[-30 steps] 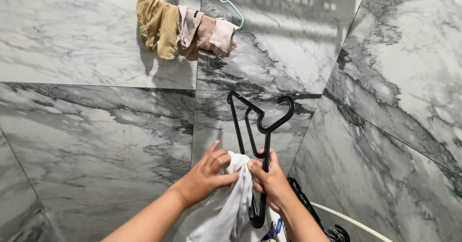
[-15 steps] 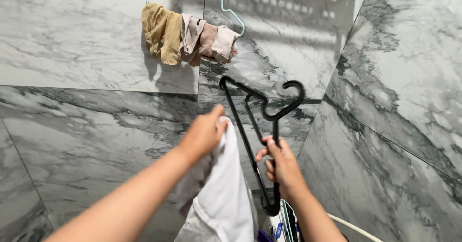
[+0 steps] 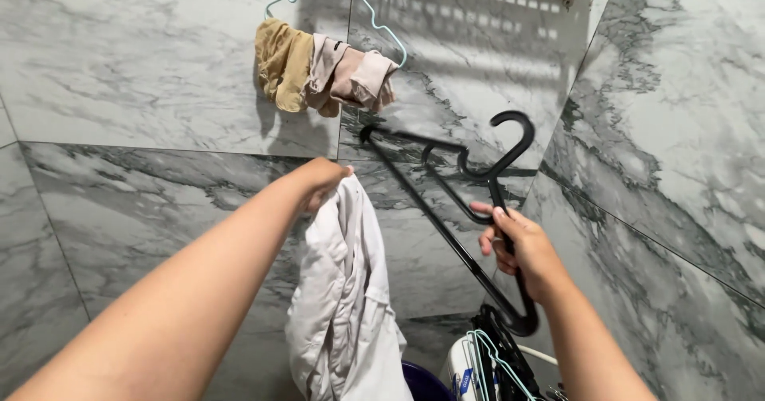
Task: The person is hanging clothes and laundry from a basket on a towel rack in a bathroom.
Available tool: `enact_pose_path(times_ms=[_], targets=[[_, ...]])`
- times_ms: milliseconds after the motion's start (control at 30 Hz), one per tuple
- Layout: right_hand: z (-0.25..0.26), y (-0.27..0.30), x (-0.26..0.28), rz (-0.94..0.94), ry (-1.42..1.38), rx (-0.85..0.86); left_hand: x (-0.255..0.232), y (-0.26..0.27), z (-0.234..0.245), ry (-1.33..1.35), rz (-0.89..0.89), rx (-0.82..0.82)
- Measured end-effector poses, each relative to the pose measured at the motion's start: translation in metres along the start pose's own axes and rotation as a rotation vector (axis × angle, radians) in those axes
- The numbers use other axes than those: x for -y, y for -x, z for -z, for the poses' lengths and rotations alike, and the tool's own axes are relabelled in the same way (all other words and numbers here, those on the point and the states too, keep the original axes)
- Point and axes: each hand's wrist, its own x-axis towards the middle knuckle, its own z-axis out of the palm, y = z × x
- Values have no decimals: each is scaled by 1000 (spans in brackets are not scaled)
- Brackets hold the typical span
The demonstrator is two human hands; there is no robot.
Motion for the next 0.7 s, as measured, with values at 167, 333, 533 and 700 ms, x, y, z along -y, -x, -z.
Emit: enact_pose_path(times_ms=[167,333,533,700], targets=[[29,5,11,-16,109,58,14,5,-5,950,185,76],[37,12,36,26,46,48,15,-5,-3,1125,81,-104],[35,14,49,21,72,102,-46,31,27,1095,-97,-149],[51,15,55,45,31,81,-78,40,51,905,-239,-163]])
